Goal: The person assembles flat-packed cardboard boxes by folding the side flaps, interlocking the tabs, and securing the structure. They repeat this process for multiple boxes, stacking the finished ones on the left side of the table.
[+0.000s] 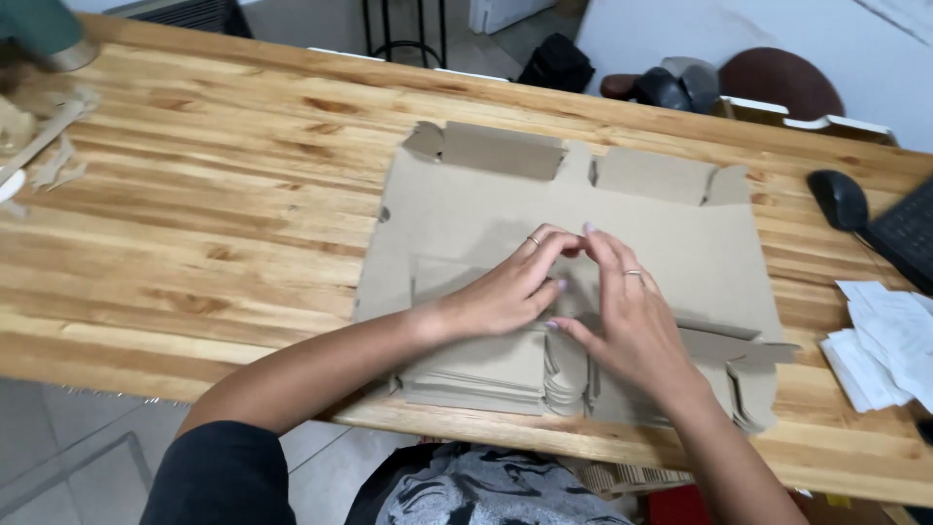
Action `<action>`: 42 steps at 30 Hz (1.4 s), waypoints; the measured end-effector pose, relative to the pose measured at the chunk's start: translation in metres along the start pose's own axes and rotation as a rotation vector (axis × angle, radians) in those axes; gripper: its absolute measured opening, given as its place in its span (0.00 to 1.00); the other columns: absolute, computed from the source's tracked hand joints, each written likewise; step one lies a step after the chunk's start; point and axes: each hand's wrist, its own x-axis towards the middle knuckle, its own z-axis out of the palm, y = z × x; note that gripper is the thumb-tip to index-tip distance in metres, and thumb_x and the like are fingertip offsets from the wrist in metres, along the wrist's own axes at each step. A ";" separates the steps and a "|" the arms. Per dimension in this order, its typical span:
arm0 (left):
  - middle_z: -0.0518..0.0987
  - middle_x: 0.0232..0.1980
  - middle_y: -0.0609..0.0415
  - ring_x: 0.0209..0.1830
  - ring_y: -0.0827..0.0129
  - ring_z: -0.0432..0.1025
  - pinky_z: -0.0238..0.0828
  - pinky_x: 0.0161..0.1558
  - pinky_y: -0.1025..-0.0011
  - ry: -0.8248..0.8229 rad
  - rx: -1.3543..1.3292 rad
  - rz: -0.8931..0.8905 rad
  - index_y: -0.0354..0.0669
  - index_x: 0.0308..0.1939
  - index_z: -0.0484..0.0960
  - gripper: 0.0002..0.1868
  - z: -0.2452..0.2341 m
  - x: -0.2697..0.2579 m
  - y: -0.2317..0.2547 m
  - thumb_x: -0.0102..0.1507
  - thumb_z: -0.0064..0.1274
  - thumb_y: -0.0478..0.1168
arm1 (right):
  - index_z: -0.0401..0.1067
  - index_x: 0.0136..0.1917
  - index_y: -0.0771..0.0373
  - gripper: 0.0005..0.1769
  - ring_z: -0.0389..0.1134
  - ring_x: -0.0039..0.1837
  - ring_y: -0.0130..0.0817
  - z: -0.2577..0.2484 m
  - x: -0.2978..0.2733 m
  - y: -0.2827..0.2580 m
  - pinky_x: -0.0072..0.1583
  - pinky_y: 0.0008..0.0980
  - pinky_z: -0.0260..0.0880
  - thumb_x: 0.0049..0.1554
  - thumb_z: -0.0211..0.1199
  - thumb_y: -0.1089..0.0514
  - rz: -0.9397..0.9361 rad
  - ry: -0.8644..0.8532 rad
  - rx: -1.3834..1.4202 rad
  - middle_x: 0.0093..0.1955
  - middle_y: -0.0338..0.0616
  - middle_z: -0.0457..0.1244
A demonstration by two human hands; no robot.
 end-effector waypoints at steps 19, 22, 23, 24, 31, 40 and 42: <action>0.74 0.37 0.69 0.49 0.69 0.68 0.61 0.58 0.63 0.293 0.601 -0.088 0.66 0.35 0.88 0.05 -0.118 -0.130 0.009 0.58 0.67 0.53 | 0.81 0.50 0.58 0.12 0.75 0.43 0.35 -0.001 0.031 0.030 0.62 0.36 0.68 0.51 0.69 0.66 0.340 -0.306 0.511 0.36 0.43 0.76; 0.64 0.26 0.68 0.36 0.71 0.65 0.57 0.48 0.67 0.433 0.460 -0.304 0.57 0.25 0.75 0.20 -0.100 -0.126 -0.001 0.62 0.61 0.61 | 0.70 0.62 0.55 0.23 0.76 0.45 0.47 -0.009 0.033 0.005 0.60 0.44 0.69 0.54 0.66 0.67 0.376 -0.382 0.470 0.41 0.52 0.75; 0.66 0.23 0.66 0.32 0.67 0.67 0.59 0.42 0.67 0.411 0.261 -0.536 0.57 0.39 0.69 0.19 -0.097 -0.126 -0.004 0.59 0.64 0.55 | 0.65 0.69 0.49 0.30 0.75 0.50 0.54 -0.013 0.034 -0.004 0.62 0.47 0.68 0.55 0.64 0.66 0.387 -0.456 0.408 0.44 0.56 0.75; 0.68 0.21 0.63 0.27 0.63 0.69 0.61 0.37 0.67 0.381 0.056 -0.762 0.57 0.53 0.62 0.31 -0.095 -0.125 -0.007 0.56 0.67 0.49 | 0.61 0.75 0.43 0.37 0.75 0.56 0.61 -0.016 0.036 -0.014 0.65 0.50 0.66 0.56 0.62 0.65 0.399 -0.528 0.345 0.48 0.59 0.74; 0.59 0.59 0.48 0.60 0.50 0.56 0.57 0.56 0.54 -0.067 0.611 -0.871 0.48 0.69 0.52 0.28 -0.062 -0.119 -0.013 0.69 0.43 0.50 | 0.70 0.72 0.32 0.30 0.73 0.60 0.57 -0.026 0.048 -0.032 0.66 0.46 0.65 0.59 0.59 0.58 0.468 -0.632 0.178 0.50 0.52 0.75; 0.58 0.58 0.49 0.57 0.52 0.52 0.49 0.56 0.55 0.172 0.523 -0.912 0.43 0.73 0.52 0.29 -0.047 -0.134 -0.004 0.72 0.35 0.51 | 0.70 0.72 0.33 0.31 0.72 0.65 0.53 -0.017 0.053 -0.024 0.68 0.48 0.65 0.58 0.62 0.57 0.439 -0.668 0.146 0.56 0.47 0.74; 0.61 0.56 0.48 0.56 0.50 0.55 0.51 0.57 0.53 0.316 0.625 -0.773 0.40 0.72 0.58 0.29 -0.039 -0.138 0.004 0.71 0.41 0.51 | 0.73 0.70 0.40 0.30 0.66 0.70 0.57 -0.016 0.046 -0.019 0.70 0.57 0.64 0.54 0.65 0.57 0.248 -0.560 0.142 0.70 0.48 0.66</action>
